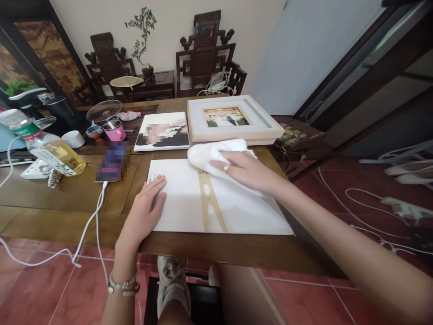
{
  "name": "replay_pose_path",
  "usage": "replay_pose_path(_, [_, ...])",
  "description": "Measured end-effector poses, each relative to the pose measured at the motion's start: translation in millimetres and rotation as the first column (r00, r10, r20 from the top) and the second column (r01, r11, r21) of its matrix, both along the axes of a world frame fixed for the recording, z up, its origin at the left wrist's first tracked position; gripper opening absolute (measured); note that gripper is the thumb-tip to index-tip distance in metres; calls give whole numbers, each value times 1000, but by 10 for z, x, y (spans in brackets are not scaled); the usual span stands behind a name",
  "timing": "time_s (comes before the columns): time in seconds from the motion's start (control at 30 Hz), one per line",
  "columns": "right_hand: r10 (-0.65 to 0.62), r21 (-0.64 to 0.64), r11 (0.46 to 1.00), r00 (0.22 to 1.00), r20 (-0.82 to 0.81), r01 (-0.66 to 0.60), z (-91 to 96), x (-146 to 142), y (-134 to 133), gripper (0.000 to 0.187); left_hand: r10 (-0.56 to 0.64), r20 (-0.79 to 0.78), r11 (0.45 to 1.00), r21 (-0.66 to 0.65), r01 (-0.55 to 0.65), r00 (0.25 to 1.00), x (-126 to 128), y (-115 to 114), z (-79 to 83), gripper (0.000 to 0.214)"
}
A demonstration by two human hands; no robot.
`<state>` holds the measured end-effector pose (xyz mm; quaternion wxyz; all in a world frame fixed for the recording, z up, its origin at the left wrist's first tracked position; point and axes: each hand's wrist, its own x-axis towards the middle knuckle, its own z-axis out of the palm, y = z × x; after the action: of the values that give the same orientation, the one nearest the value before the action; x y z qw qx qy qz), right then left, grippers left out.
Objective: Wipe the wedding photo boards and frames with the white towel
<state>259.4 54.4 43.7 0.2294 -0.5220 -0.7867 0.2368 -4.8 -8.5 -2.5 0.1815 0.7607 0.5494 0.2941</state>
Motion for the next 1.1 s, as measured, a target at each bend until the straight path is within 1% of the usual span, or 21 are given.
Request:
replay_pose_path(0.1, [-58, 51, 997, 998, 41, 55, -80, 254, -120, 35, 3, 4, 1000, -2, -3, 1000, 3, -3, 5, 38])
replay_pose_path(0.17, [-41, 82, 996, 997, 67, 36, -121, 367, -260, 36, 4, 5, 1000, -5, -4, 1000, 6, -6, 9, 38])
replay_pose_path(0.23, [-4, 96, 995, 995, 103, -6, -145, 451, -453, 34, 7, 6, 1000, -10, -7, 1000, 8, -10, 11, 38])
replay_pose_path(0.33, [65, 78, 994, 987, 147, -77, -151, 571, -812, 32, 8, 4, 1000, -11, -8, 1000, 6, -13, 5, 39])
replay_pose_path(0.43, [91, 61, 993, 984, 150, -101, -147, 709, -1154, 33, 5, 5, 1000, -1, -5, 1000, -1, -11, -4, 39])
replay_pose_path(0.5, [84, 44, 995, 987, 137, -90, -146, 787, -1306, 38, 3, 5, 1000, 0, -3, 1000, -3, -6, -7, 39])
replay_pose_path(0.57, [72, 8, 997, 988, 139, -74, -135, 820, -1364, 44, 1, 4, 1000, 1, -1, 1000, -2, 0, -7, 39])
replay_pose_path(0.63, [58, -32, 998, 986, 155, -54, -108, 790, -1317, 51, 2, 2, 1000, 4, -2, 1000, 0, 5, -7, 39])
replay_pose_path(0.73, [49, -70, 997, 982, 181, -37, -58, 665, -1092, 58, 2, -2, 1000, 3, -2, 1000, 1, 5, -5, 39])
replay_pose_path(0.8, [72, -61, 996, 982, 173, -62, -43, 575, -881, 56, 2, -3, 1000, 1, -2, 1000, 1, 1, -1, 38])
replay_pose_path(0.93, [99, 37, 994, 989, 111, -103, -78, 477, -444, 47, 5, -8, 1000, -7, -5, 1000, 4, -10, 9, 37])
replay_pose_path(1.03, [79, 36, 996, 992, 101, -84, -118, 472, -196, 46, 3, -8, 1000, -6, -3, 1000, 6, -12, 10, 37])
replay_pose_path(1.1, [53, 23, 998, 995, 79, -55, -133, 482, -97, 45, 2, -6, 1000, -4, -2, 1000, 7, -13, 10, 37])
